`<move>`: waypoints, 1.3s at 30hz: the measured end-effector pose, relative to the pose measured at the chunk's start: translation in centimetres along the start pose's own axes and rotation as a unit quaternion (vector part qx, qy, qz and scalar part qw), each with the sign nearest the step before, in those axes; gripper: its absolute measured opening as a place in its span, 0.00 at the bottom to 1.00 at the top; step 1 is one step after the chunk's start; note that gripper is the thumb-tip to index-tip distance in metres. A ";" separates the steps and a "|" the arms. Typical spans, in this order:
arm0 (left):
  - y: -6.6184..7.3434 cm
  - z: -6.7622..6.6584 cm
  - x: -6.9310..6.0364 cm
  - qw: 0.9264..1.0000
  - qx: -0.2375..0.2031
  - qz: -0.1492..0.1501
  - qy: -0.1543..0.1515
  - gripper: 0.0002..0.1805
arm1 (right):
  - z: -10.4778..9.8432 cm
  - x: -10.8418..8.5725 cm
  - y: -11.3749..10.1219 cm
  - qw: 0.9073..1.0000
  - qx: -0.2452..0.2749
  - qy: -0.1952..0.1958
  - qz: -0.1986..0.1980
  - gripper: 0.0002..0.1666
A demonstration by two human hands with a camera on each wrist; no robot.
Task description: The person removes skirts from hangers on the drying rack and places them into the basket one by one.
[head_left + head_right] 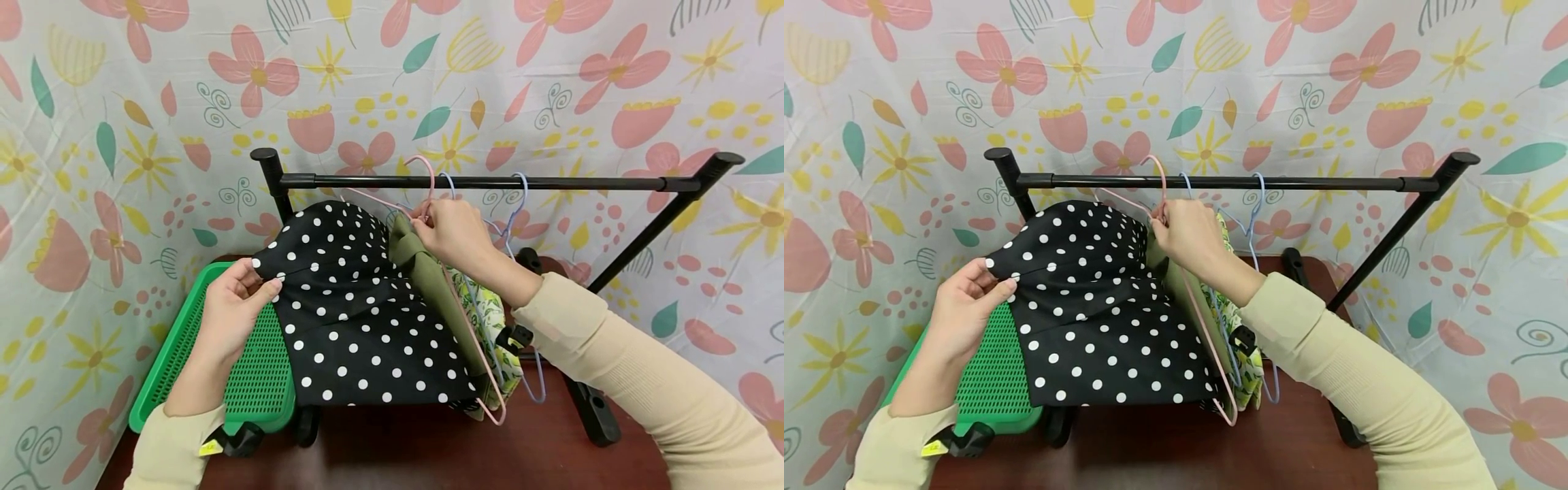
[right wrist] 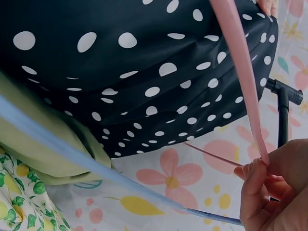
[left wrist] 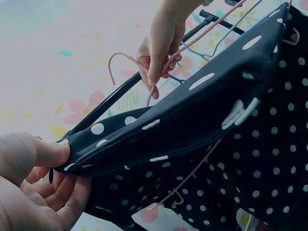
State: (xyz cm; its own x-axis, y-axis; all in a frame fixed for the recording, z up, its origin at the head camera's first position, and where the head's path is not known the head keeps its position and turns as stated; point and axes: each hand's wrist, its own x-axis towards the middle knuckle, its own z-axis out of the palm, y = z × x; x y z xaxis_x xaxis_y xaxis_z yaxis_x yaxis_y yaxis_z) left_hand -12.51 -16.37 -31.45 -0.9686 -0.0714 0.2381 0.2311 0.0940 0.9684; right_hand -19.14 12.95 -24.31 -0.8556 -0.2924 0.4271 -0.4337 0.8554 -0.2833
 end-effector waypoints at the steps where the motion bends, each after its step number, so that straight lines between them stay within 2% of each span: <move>1: 0.0 -0.1 0.0 1.000 0.001 0.002 0.001 0.07 | 0.0 0.0 0.0 1.000 0.000 0.000 0.000 0.10; 6: 0.1 -0.6 -0.1 1.000 0.005 0.012 0.009 0.07 | 0.0 -0.1 -0.1 1.000 0.004 0.000 0.000 0.10; 12: 0.4 -0.6 -0.3 0.999 -0.022 0.035 0.013 0.06 | 0.1 -0.1 0.0 1.000 0.009 -0.002 -0.003 0.10; 19: 0.7 -1.1 -0.3 0.998 -0.034 0.048 0.028 0.06 | 0.2 -0.1 0.0 1.000 0.008 -0.002 -0.001 0.09; 22: 0.8 -1.4 -0.4 0.996 -0.049 0.059 0.036 0.06 | 0.2 -0.1 0.1 1.000 0.007 0.000 0.000 0.12; 30: 1.2 -2.3 -0.5 0.991 -0.086 0.094 0.047 0.06 | 0.4 -0.1 0.2 1.000 -0.001 -0.001 -0.010 0.08; 39: 1.3 -3.1 -0.4 0.988 -0.081 0.098 0.082 0.06 | 0.6 -0.3 0.4 1.000 -0.002 -0.011 -0.007 0.10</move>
State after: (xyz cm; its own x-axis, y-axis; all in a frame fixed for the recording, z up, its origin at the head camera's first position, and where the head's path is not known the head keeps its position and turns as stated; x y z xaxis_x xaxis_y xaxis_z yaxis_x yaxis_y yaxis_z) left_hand -11.54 -19.33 -30.09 -0.8793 -0.2295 0.4174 0.4366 -0.0381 0.8988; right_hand -19.24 13.07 -25.04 -0.8549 -0.3140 0.4130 -0.4455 0.8523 -0.2741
